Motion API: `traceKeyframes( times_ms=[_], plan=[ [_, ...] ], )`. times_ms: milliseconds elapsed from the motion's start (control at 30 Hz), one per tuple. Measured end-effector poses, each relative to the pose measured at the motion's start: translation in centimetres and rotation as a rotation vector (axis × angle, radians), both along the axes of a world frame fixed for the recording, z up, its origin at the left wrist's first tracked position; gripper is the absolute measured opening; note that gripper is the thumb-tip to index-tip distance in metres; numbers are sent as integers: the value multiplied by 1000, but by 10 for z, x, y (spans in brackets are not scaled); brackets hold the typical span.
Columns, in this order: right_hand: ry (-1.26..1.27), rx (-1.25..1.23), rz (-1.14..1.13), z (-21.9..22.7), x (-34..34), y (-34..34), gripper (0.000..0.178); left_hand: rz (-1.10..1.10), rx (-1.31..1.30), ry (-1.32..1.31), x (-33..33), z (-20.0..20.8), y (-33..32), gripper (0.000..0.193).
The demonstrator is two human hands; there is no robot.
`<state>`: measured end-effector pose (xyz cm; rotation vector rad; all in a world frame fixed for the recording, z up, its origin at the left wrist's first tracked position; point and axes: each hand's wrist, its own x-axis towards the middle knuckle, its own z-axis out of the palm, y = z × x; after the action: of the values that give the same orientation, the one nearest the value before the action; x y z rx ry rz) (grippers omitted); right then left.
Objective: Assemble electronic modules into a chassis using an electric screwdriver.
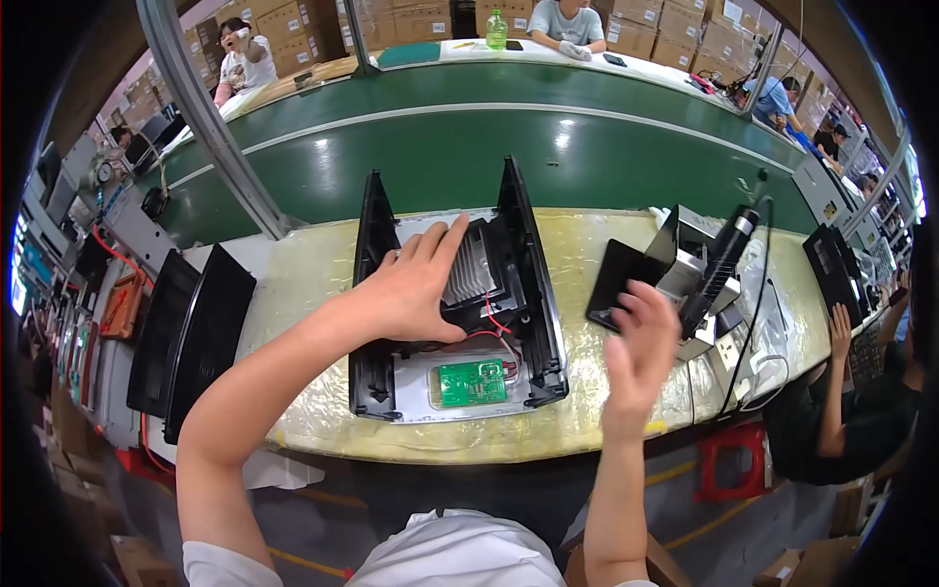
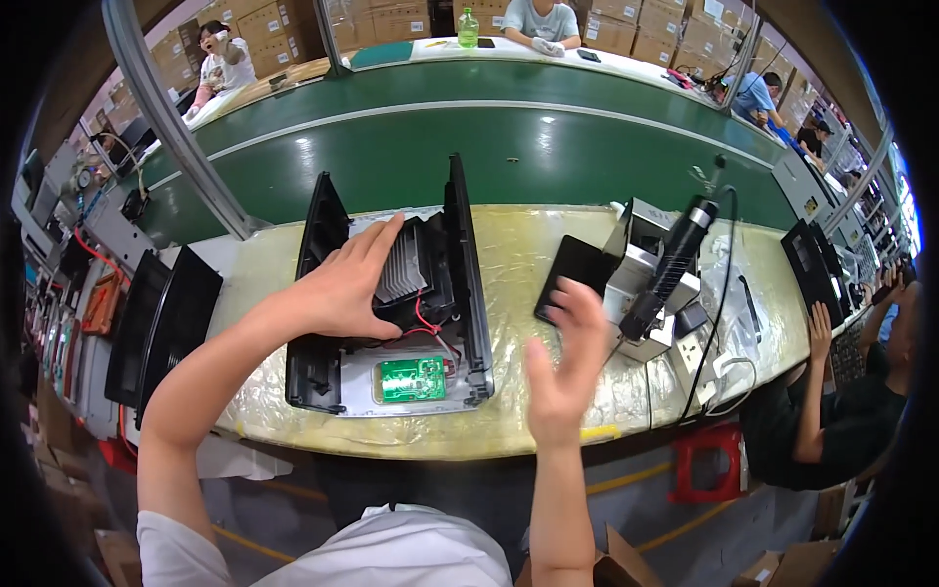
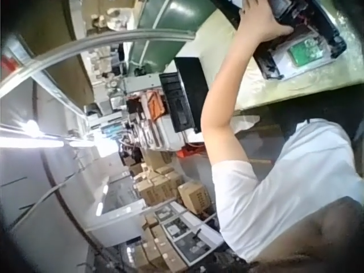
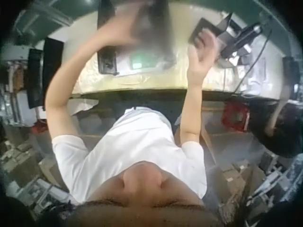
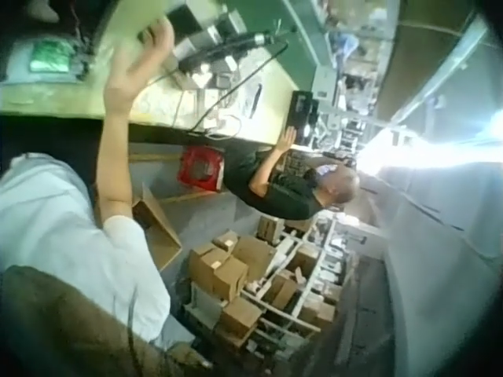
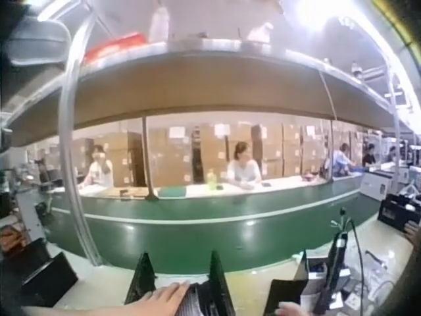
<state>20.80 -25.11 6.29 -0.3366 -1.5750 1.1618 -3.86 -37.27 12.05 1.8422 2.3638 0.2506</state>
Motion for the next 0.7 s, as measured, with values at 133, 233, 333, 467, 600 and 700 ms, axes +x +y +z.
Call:
traceKeyframes(
  times_ms=[133, 233, 333, 467, 600, 700],
  plan=[
    [-42, -345, 393, -6, -39, -8, 71, -21, 76, 2, -3, -8, 13, 134],
    [-3, -410, 434, -16, -37, -4, 72, -46, 126, -11, 2, -3, 13, 129],
    [26, -456, 424, -13, -38, -5, 71, -90, 274, 61, 9, -1, 6, 125],
    [61, -495, 409, -15, -40, -6, 70, -132, 373, 160, 22, 11, -4, 120],
    [81, -494, 406, -15, -40, -3, 69, -144, 345, 148, 30, 14, -15, 119],
    [74, -482, 380, -14, -42, -3, 69, -138, 362, 134, 37, 10, -20, 119]
  ],
)
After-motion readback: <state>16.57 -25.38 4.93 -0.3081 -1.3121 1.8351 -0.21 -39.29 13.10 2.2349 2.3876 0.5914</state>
